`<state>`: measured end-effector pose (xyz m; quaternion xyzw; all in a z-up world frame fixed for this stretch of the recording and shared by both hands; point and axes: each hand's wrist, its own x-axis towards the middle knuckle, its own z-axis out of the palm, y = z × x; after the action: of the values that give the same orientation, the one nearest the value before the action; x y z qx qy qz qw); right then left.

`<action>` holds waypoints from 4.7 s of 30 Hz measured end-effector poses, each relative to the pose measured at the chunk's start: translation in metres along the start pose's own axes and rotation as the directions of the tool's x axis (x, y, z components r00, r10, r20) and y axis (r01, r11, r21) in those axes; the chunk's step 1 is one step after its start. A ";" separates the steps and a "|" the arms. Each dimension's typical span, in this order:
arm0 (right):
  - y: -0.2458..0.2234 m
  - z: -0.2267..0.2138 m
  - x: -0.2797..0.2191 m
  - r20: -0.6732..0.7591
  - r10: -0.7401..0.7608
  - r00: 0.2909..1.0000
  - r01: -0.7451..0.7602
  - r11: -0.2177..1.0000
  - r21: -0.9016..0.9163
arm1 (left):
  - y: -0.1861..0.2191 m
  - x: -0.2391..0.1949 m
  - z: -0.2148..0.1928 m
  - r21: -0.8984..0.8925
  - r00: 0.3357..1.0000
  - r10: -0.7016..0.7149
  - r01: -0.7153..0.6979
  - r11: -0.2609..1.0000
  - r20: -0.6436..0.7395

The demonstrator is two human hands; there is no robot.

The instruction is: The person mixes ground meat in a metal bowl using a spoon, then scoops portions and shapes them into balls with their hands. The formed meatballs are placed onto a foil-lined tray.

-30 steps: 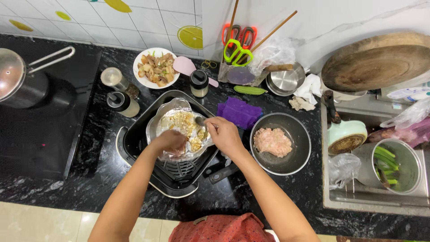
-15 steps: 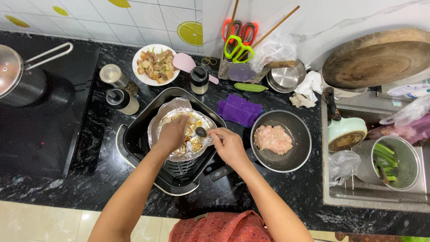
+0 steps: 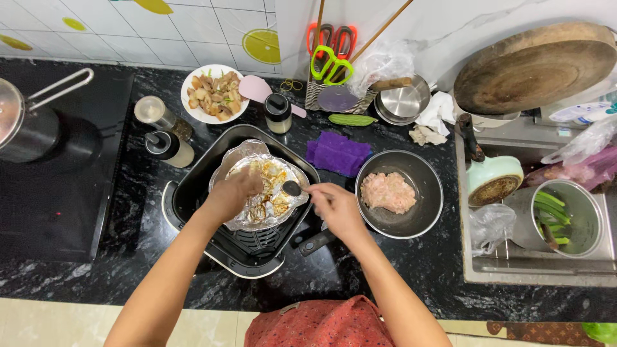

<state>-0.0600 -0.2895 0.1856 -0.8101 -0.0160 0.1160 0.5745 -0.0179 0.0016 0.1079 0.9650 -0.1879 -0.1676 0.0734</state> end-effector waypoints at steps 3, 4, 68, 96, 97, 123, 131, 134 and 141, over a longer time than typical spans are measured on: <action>-0.004 -0.034 -0.015 -0.101 0.040 0.994 -0.034 0.998 0.058 | 0.007 -0.015 -0.042 -0.307 0.889 -0.057 -0.097 0.947 -0.455; -0.002 -0.052 -0.025 -0.154 -0.030 0.988 0.046 0.994 0.097 | 0.013 -0.021 -0.056 -0.384 0.869 -0.100 -0.108 0.917 -0.484; 0.096 -0.141 -0.137 -0.145 -0.353 0.924 0.207 0.782 -0.588 | 0.263 0.113 0.111 -0.919 0.953 -0.302 -0.131 -0.372 -0.014; 0.101 -0.149 -0.150 -0.409 -0.118 0.905 -0.086 0.890 -0.447 | 0.263 0.102 0.104 -0.907 0.955 -0.293 -0.154 -0.393 -0.035; 0.104 -0.148 -0.149 -0.420 -0.116 0.900 -0.087 0.897 -0.434 | 0.264 0.104 0.102 -0.904 0.956 -0.291 -0.159 -0.396 -0.041; 0.108 -0.106 -0.143 -0.552 -0.048 0.832 0.246 0.924 0.291 | 0.285 0.114 0.034 -0.731 0.947 0.077 0.291 -0.617 0.312; 0.090 -0.140 -0.166 -0.640 -0.016 0.768 0.236 0.936 0.260 | 0.285 0.124 0.067 -0.756 0.934 0.234 0.356 -0.550 0.269; 0.099 -0.148 -0.170 -0.663 -0.020 0.748 0.263 0.927 0.268 | 0.277 0.126 0.085 -0.840 0.956 0.243 0.264 -0.473 0.164; 0.116 -0.142 -0.172 -0.510 -0.135 0.850 0.092 0.990 -0.108 | 0.264 0.131 0.084 -0.787 0.971 0.183 0.234 -0.570 0.156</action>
<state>-0.2105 -0.4879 0.1508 -0.8313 0.0862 -0.1401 0.5310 -0.0217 -0.2984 0.0451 0.3531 0.0831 -0.3572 0.8607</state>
